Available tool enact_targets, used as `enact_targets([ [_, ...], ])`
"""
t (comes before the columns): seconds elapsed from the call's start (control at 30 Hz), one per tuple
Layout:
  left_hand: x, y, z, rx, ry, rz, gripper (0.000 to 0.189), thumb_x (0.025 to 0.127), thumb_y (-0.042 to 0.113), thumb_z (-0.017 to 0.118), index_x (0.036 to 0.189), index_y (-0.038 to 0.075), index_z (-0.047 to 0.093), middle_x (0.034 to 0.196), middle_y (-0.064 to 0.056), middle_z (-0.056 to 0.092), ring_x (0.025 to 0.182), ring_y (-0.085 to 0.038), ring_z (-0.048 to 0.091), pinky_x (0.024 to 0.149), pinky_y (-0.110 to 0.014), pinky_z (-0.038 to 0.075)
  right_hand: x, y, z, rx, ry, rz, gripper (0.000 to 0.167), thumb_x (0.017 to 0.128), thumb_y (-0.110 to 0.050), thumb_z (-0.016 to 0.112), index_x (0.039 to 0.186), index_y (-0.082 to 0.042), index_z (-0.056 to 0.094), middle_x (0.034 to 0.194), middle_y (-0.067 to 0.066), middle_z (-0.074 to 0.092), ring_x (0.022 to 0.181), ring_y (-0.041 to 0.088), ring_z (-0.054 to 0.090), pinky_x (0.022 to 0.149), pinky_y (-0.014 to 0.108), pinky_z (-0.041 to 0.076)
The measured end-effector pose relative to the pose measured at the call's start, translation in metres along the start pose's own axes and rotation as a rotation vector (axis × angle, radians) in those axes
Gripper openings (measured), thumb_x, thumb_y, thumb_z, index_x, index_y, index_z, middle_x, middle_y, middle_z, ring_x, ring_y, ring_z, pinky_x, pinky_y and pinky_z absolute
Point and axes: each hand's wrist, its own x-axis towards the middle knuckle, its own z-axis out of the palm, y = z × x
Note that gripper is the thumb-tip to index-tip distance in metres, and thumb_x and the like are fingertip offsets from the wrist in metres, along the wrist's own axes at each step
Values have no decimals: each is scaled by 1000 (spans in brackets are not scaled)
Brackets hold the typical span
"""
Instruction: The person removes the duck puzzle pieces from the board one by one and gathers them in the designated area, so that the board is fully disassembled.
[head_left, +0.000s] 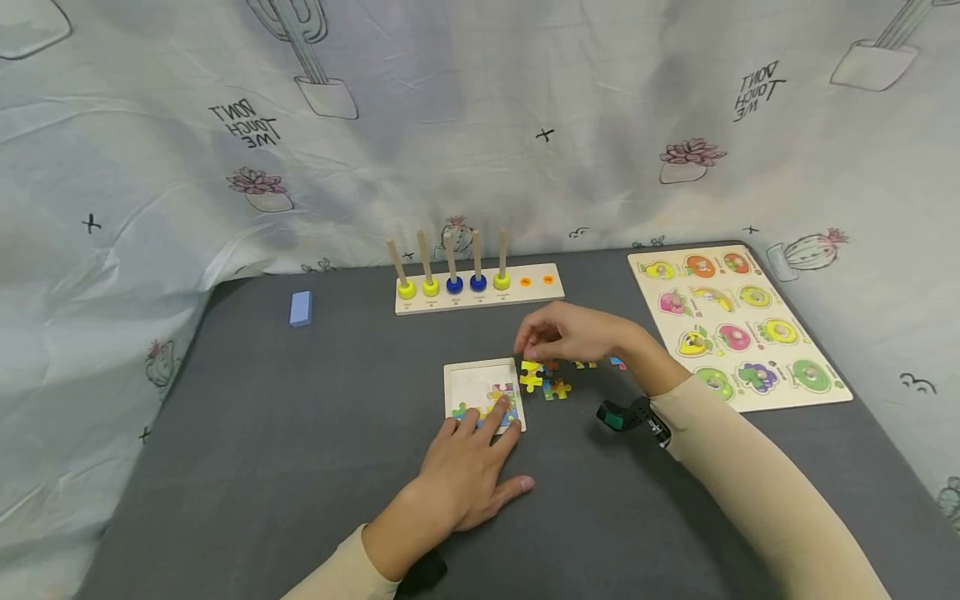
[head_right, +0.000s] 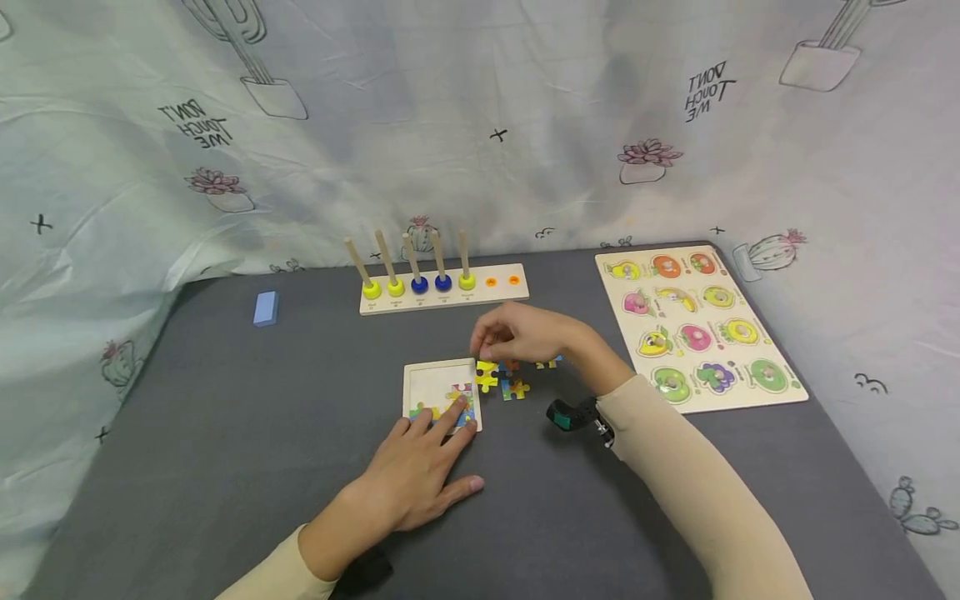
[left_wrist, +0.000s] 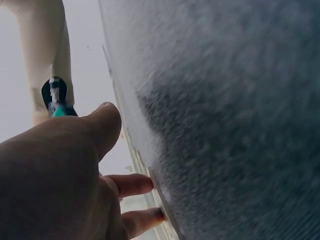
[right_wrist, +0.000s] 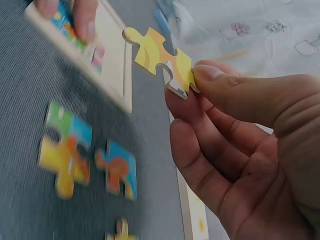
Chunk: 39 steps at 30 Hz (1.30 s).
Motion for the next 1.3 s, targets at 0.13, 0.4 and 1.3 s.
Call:
enact_targets([
  [0.13, -1, -1, 0, -15, -5, 0, 74, 100, 75, 34, 157, 28, 41, 170, -2, 25, 137, -28, 43, 105, -51, 42, -17, 6, -4, -43, 11, 5, 18, 104, -11, 62, 116, 0, 70, 97, 7, 71, 85, 37, 66, 76, 41, 57],
  [0.4, -2, -2, -1, -14, 7, 4, 75, 100, 74, 35, 157, 27, 41, 170, -3, 25, 136, -28, 43, 105, -51, 42, -51, 15, -12, -107, 26, 114, 13, 103, -7, 63, 110, -2, 71, 96, 6, 71, 83, 30, 65, 65, 29, 52],
  [1.3, -5, -7, 4, -61, 38, 30, 73, 101, 72, 37, 158, 27, 42, 170, -3, 26, 140, -30, 43, 106, -52, 41, -55, 18, 1, -292, 92, 135, 7, 99, -5, 68, 104, -7, 72, 96, 1, 72, 89, 11, 67, 84, 34, 56],
])
